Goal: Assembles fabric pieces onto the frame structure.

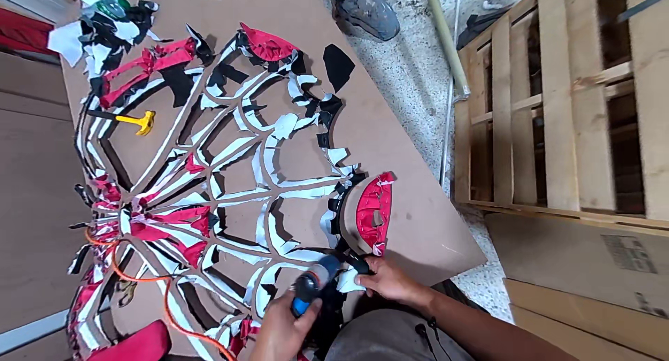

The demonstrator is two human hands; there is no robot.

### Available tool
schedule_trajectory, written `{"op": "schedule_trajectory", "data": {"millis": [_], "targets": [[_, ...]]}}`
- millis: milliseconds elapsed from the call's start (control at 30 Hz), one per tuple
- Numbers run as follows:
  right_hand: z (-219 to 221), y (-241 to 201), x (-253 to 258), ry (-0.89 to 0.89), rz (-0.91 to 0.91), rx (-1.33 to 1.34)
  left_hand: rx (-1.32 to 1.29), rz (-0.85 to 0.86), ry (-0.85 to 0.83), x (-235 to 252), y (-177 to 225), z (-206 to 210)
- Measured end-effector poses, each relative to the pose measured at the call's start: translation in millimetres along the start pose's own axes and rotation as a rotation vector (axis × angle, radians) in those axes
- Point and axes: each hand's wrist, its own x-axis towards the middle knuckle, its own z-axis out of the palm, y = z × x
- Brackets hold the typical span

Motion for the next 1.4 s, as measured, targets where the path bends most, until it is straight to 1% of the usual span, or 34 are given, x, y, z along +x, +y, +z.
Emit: {"op": "schedule_trajectory", "data": {"millis": [67, 100, 133, 167, 200, 233, 300, 367, 433, 500, 567, 633, 700, 733, 800, 833, 867, 967, 1000, 1067, 1133, 1233, 1300, 1333, 1367, 1400], "targets": [[-14, -10, -27, -0.063, 0.035, -0.220, 0.048, -0.039, 0.118, 3, -17, -15], [-24, -18, -43, -0.019, 0.074, -0.283, 0.115, -0.054, 0.168, 10, -23, -21], [-34, -26, -56, 0.121, 0.107, -0.299, 0.183, -0.082, 0.196, 20, -32, -27], [-46, -34, -62, 0.300, 0.134, -0.289, 0.236, -0.116, 0.218, 30, -41, -29], [-57, -42, -61, 0.463, 0.157, -0.289, 0.279, -0.140, 0.229, 39, -49, -30], [-68, -52, -56, 0.572, 0.183, -0.301, 0.322, -0.135, 0.233, 47, -55, -28], [-83, -73, -34, 0.653, 0.216, -0.354, 0.380, -0.037, 0.276, 55, -51, -17], [-88, -90, -5, 0.637, 0.230, -0.428, 0.347, 0.101, 0.332, 57, -28, -2], [-88, -94, 21, 0.613, 0.225, -0.425, 0.245, 0.163, 0.370, 66, 2, 16], [-88, -89, 31, 0.558, 0.210, -0.279, 0.147, 0.116, 0.349, 83, 32, 32], [-86, -81, 30, 0.464, 0.170, -0.092, 0.086, -0.017, 0.227, 101, 58, 38], [-83, -73, 28, 0.338, 0.134, 0.082, 0.043, -0.123, 0.097, 113, 72, 41], [-76, -72, 29, 0.262, 0.129, 0.118, -0.116, -0.209, -0.038, 124, 71, 43], [-73, -73, 32, 0.247, 0.130, 0.101, -0.262, -0.227, -0.071, 130, 63, 47], [-69, -75, 40, 0.246, 0.108, 0.065, -0.568, -0.244, -0.103, 137, 45, 54], [-69, -75, 42, 0.251, 0.081, 0.047, -0.666, -0.246, -0.117, 139, 40, 57], [-71, -74, 43, 0.258, 0.049, 0.027, -0.710, -0.243, -0.126, 139, 37, 57], [-78, -68, 43, 0.345, -0.010, -0.028, -0.639, -0.241, -0.097, 141, 40, 51], [-79, -69, 43, 0.348, -0.006, -0.023, -0.598, -0.252, -0.089, 143, 41, 50], [-79, -72, 42, 0.282, 0.006, 0.013, -0.562, -0.274, -0.087, 142, 39, 50], [-78, -72, 44, 0.242, -0.011, 0.043, -0.599, -0.276, -0.084, 143, 37, 52], [-73, -71, 43, 0.280, -0.020, 0.002, -0.703, -0.299, -0.110, 140, 36, 53], [-71, -69, 45, 0.325, -0.029, -0.045, -0.715, -0.305, -0.106, 139, 36, 53], [-69, -68, 45, 0.355, -0.048, -0.032, -0.725, -0.302, -0.106, 139, 36, 52], [-65, -68, 45, 0.375, -0.082, 0.051, -0.742, -0.297, -0.108, 137, 36, 51], [-60, -70, 46, 0.366, -0.125, 0.208, -0.764, -0.295, -0.113, 136, 37, 49]]}}
